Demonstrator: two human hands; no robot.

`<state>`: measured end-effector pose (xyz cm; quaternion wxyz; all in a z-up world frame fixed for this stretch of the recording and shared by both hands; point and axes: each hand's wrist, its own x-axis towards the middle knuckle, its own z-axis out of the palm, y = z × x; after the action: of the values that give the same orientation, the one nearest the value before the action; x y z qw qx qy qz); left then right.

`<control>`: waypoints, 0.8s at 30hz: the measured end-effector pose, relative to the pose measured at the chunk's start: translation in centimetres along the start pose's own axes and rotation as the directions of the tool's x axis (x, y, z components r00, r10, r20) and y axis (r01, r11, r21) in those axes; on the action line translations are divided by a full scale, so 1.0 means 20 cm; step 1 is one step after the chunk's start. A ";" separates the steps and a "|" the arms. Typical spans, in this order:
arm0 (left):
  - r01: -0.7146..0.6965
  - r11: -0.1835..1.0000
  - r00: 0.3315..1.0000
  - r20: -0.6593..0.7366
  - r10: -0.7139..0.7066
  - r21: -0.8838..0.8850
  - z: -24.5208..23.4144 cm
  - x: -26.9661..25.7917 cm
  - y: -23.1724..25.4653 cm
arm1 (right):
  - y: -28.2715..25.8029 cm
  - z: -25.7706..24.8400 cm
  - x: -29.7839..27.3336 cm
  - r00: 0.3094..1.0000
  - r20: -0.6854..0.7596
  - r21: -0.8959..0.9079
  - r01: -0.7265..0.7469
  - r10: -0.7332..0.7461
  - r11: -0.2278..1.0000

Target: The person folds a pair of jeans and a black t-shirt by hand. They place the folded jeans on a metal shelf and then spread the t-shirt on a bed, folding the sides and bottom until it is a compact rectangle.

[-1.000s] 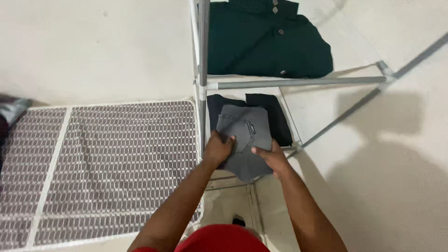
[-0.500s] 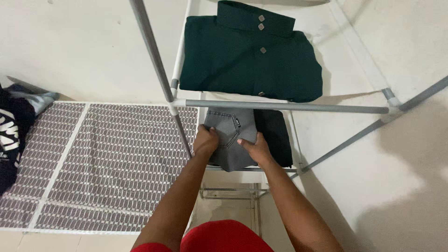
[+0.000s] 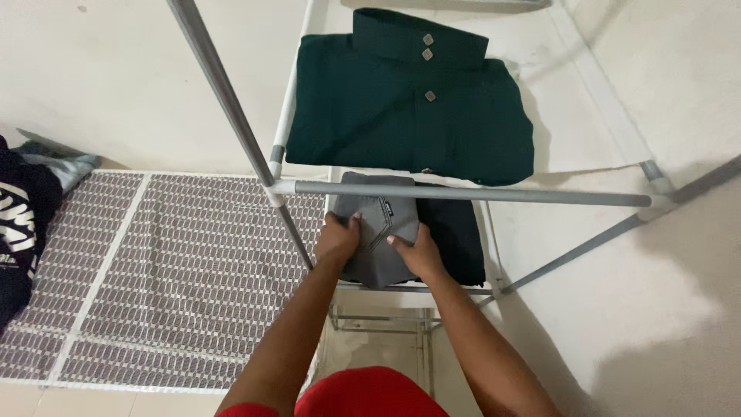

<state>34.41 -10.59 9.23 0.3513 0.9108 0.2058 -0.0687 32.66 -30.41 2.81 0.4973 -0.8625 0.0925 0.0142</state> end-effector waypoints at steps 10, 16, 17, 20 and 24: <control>-0.088 0.965 0.989 0.092 0.114 -0.248 0.01 -0.04 0.13 | -0.13 -0.26 -0.06 0.996 -0.043 0.239 -0.067 0.079 0.969; -0.412 0.704 0.864 -0.001 0.504 -0.578 0.49 0.04 0.15 | 0.00 -0.64 -0.04 0.975 -0.223 0.049 0.031 -0.019 0.998; -0.345 0.675 0.865 0.058 0.498 -0.652 0.55 0.04 0.16 | 0.01 -0.70 -0.06 0.949 -0.275 -0.178 0.105 -0.152 0.978; -0.273 0.709 0.869 0.151 0.472 -0.651 0.70 0.06 0.19 | -0.02 -0.75 -0.13 0.935 -0.314 -0.357 0.045 -0.165 0.933; -0.444 0.681 0.836 0.003 0.548 -0.583 0.80 0.05 0.19 | -0.05 -0.73 -0.15 0.941 -0.339 -0.375 -0.111 -0.025 0.920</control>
<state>37.18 -23.53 -0.49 0.6243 0.7779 -0.0709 0.0121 28.83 -41.99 11.39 0.2925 -0.9313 0.1906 -0.1043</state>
